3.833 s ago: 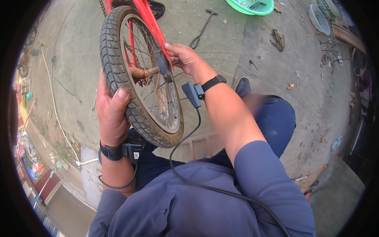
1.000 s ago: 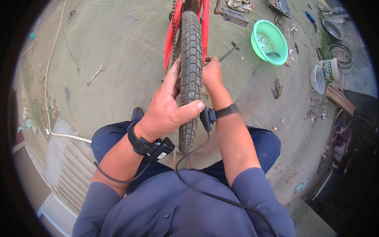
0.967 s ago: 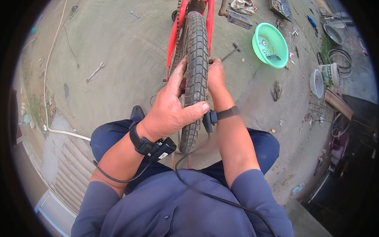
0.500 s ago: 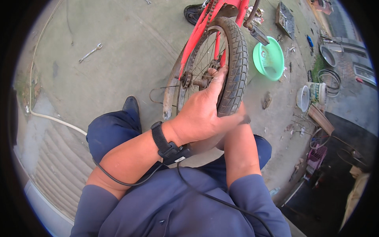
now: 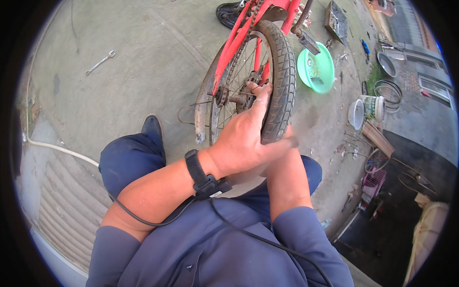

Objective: The person works on the rear wheel of a red bicycle, adjusting the axle nuts and chain alignment while seated on a small stool. They rotate the wheel to check the chain and make repeated adjustments to the axle nuts.

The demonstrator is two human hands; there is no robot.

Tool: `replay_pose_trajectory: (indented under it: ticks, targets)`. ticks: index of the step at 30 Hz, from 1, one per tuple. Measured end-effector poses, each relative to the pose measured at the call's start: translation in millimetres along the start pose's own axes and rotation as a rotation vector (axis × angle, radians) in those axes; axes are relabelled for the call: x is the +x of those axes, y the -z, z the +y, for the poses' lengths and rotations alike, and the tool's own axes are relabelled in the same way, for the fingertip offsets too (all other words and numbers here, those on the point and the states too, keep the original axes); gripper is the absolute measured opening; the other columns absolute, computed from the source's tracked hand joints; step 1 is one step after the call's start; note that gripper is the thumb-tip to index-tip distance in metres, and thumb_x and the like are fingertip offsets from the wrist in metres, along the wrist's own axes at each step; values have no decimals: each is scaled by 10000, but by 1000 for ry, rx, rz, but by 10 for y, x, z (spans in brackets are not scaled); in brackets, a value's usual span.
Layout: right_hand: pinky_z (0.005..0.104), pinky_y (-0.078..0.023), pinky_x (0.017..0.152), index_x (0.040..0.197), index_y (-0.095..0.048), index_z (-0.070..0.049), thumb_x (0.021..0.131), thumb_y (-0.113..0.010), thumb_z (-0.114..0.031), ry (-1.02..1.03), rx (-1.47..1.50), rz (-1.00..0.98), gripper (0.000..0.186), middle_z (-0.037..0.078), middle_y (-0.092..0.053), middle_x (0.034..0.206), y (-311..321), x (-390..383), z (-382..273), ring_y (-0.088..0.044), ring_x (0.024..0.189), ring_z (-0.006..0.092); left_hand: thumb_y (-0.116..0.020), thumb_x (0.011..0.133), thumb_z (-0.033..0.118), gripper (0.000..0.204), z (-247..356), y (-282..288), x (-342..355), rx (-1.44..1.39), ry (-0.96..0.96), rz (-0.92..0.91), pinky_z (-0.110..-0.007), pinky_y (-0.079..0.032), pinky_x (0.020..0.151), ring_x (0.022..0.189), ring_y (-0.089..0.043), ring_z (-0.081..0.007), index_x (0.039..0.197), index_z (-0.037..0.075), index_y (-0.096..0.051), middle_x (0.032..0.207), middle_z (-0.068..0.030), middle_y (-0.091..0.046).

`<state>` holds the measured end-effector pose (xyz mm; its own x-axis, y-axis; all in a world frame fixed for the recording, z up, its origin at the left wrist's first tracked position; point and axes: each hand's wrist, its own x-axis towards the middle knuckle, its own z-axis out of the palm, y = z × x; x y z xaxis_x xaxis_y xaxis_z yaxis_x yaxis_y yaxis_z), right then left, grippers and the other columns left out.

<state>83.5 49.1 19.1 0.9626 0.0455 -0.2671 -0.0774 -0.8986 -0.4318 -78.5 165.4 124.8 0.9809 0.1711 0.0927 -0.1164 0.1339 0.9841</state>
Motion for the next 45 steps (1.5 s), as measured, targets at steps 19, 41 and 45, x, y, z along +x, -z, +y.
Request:
replay_pose_trajectory:
  ticks: [19, 41, 45]
  targets:
    - [331, -510, 667, 1097, -709, -39, 759, -868, -318, 44, -104, -123, 466, 42, -713, 829, -18, 160, -1, -640, 721, 151, -747, 833, 266, 983, -25, 49, -32, 97, -1, -12, -387, -540, 852, 923, -698, -309, 1563, 23, -136, 1074, -134, -671]
    - [327, -518, 707, 1138, -680, -42, 811, -806, -290, 98, -8, -223, 429, 45, -695, 893, 89, 338, -67, -639, 786, 150, -763, 750, 314, 1078, 4, 80, 25, 81, -29, -61, -475, -554, 829, 945, -664, -457, 1513, -109, -131, 1090, -354, -617]
    - [326, -520, 714, 1145, -675, -43, 820, -795, -285, 101, 38, -243, 422, 46, -692, 904, 149, 341, -83, -638, 798, 150, -765, 738, 303, 1096, 47, 100, 46, 79, -28, -65, -474, -551, 833, 955, -660, -459, 1522, -98, -111, 1062, -337, -632]
